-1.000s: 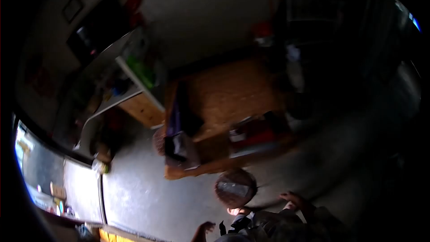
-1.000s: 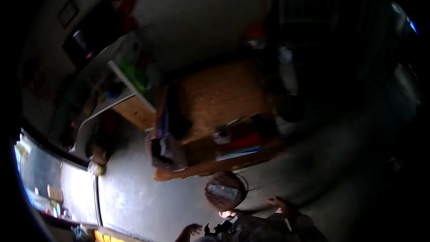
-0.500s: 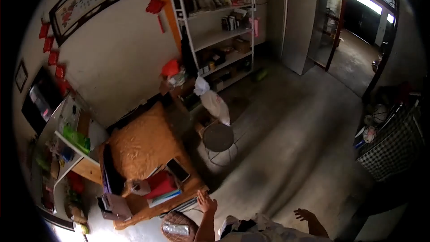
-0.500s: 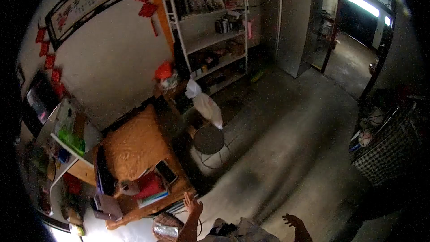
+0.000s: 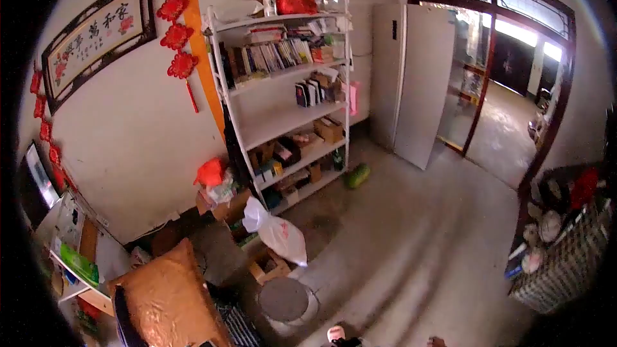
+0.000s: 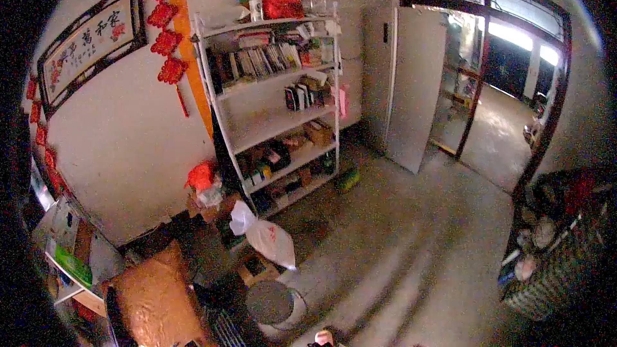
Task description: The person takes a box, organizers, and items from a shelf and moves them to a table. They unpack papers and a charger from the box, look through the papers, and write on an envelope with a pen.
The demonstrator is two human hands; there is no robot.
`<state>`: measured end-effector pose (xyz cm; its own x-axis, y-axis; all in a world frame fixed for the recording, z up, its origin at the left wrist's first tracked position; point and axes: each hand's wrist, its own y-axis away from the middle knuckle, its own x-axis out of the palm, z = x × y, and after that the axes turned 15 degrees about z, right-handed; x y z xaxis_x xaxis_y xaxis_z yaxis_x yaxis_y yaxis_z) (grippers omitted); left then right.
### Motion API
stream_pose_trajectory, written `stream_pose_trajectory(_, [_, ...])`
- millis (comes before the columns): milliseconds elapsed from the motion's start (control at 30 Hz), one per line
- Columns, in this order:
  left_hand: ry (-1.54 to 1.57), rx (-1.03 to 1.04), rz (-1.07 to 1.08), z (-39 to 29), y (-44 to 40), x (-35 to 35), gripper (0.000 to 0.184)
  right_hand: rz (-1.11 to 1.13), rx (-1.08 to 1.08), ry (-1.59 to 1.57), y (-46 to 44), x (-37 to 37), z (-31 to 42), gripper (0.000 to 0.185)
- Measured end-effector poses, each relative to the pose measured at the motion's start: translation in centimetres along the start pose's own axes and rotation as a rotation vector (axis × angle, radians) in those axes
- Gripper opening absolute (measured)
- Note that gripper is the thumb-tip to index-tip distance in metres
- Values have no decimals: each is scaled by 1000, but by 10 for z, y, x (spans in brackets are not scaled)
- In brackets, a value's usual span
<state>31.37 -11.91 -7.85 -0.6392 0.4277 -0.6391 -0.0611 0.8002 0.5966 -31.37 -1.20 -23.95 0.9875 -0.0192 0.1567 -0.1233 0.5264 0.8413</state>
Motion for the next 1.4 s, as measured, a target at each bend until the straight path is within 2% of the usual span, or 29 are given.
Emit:
stream_pose_trajectory(133, [77,193,23,-113,-100,-66,55,-23,-3,78,-20,42,181,40])
stream_pose_trajectory(300, [234,363,53,-233,-230,-113,50,46,-158,103,-119,53,369,39])
stream_pose_trajectory(433, [399,405,43,-313,-329,-139,46,135,-257,170,-206,55,519,39])
stream_pose_trajectory(600, [686,369,10,-397,-426,-230,41,246,-323,265,-289,74,721,39])
stream_pose_trajectory(800, [1089,262,-64,-403,-533,-333,35,358,-469,350,-397,119,934,38])
stream_pose_trajectory(1000, [1362,235,-15,-372,-669,-415,30,570,-676,279,-512,218,1096,38])
stream_pose_trajectory(1100, [1492,294,125,-359,-747,-444,27,1111,-681,-61,-568,273,1138,38])
stream_pose_trajectory(1133, [1579,408,241,-357,-774,-455,26,1113,-700,-39,-581,294,1151,37])
stream_pose_trajectory(1200, [1738,603,519,-363,-829,-485,25,835,-812,182,-586,346,1188,37])
stream_pose_trajectory(1233, [1631,613,455,-388,-846,-518,24,692,-854,287,-590,372,1206,36])
stream_pose_trajectory(1300, [1211,519,195,-464,-876,-599,26,793,-1084,58,-661,422,1254,32])
stream_pose_trajectory(1367, [1067,393,31,-540,-891,-660,28,716,-947,190,-651,471,1322,28])
stream_pose_trajectory(1400, [1156,360,-36,-563,-909,-678,28,560,-1301,691,-570,486,1366,39])
